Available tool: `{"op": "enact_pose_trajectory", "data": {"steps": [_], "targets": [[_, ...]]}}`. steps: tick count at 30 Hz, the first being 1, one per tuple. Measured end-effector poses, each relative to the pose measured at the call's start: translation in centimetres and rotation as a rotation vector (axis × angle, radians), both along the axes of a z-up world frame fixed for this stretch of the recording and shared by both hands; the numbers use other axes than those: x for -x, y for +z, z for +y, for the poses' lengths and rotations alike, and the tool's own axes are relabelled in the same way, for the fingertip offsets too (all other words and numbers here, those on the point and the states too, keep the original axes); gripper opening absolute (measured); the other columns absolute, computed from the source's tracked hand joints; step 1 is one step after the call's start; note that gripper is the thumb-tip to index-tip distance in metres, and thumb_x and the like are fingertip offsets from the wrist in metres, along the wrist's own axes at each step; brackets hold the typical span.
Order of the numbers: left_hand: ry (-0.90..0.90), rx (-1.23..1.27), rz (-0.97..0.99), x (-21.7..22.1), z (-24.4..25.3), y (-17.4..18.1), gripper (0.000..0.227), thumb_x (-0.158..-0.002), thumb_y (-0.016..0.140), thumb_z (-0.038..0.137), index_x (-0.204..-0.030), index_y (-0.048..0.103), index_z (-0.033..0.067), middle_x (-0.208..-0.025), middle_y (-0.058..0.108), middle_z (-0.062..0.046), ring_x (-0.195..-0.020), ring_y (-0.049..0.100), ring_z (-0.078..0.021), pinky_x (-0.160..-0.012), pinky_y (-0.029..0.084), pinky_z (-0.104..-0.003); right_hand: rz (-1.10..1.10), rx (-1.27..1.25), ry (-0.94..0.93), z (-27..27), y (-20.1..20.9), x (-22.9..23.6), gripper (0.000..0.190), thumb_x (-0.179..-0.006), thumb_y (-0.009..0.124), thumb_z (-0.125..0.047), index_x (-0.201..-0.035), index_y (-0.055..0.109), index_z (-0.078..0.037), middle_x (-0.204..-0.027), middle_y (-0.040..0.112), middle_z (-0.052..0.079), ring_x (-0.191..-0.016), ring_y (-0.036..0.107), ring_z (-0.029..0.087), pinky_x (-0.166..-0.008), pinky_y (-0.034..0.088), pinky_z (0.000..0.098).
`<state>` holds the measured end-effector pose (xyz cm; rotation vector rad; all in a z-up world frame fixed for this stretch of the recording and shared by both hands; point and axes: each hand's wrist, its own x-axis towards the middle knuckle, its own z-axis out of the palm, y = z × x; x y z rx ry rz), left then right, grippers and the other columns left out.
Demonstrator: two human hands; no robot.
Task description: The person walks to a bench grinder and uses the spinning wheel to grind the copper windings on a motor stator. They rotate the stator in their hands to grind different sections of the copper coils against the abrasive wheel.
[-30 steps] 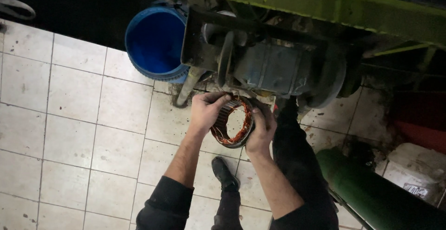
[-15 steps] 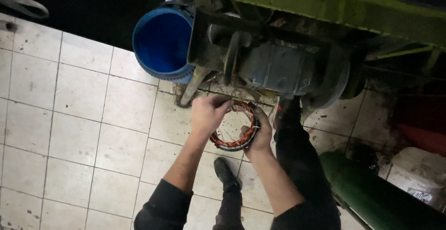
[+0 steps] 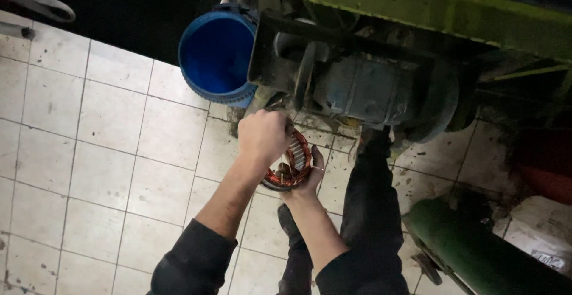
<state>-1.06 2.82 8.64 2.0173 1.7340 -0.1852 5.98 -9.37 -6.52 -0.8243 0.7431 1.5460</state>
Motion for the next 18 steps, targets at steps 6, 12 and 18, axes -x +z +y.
{"op": "enact_pose_trajectory", "data": {"steps": [6,12,18], "targets": [[-0.075,0.010,0.068,0.2,-0.1,-0.6,0.015,-0.082,0.072,0.024,-0.083,0.078,0.0105,-0.086,0.075,-0.018,-0.079,0.073,-0.0352,-0.070,0.057,-0.048,0.048,-0.085,0.030,1.5,4.5,1.3,0.068,-0.093,0.028,-0.056,-0.134,0.062,-0.013,-0.124,0.070,0.008,-0.111,0.068,0.026,-0.092,0.058,0.0460],[-0.092,0.000,0.041,0.0,0.5,-0.7,0.014,-0.084,0.070,0.021,-0.082,0.079,0.0105,-0.085,0.075,-0.018,-0.079,0.074,-0.0351,-0.071,0.057,-0.047,0.082,-0.229,-0.062,1.8,3.4,1.3,0.066,-0.099,0.027,-0.053,-0.139,0.061,-0.013,-0.126,0.067,0.010,-0.114,0.069,0.026,-0.095,0.059,0.0468],[-0.077,-0.040,0.030,-0.2,1.5,-0.5,0.012,-0.078,0.073,0.022,-0.077,0.080,0.0128,-0.080,0.074,-0.018,-0.073,0.072,-0.0359,-0.064,0.055,-0.048,0.134,-0.554,-0.173,0.7,-0.6,2.0,0.066,-0.106,0.030,-0.051,-0.145,0.059,-0.007,-0.129,0.067,0.013,-0.115,0.067,0.028,-0.097,0.059,0.0454]]}}
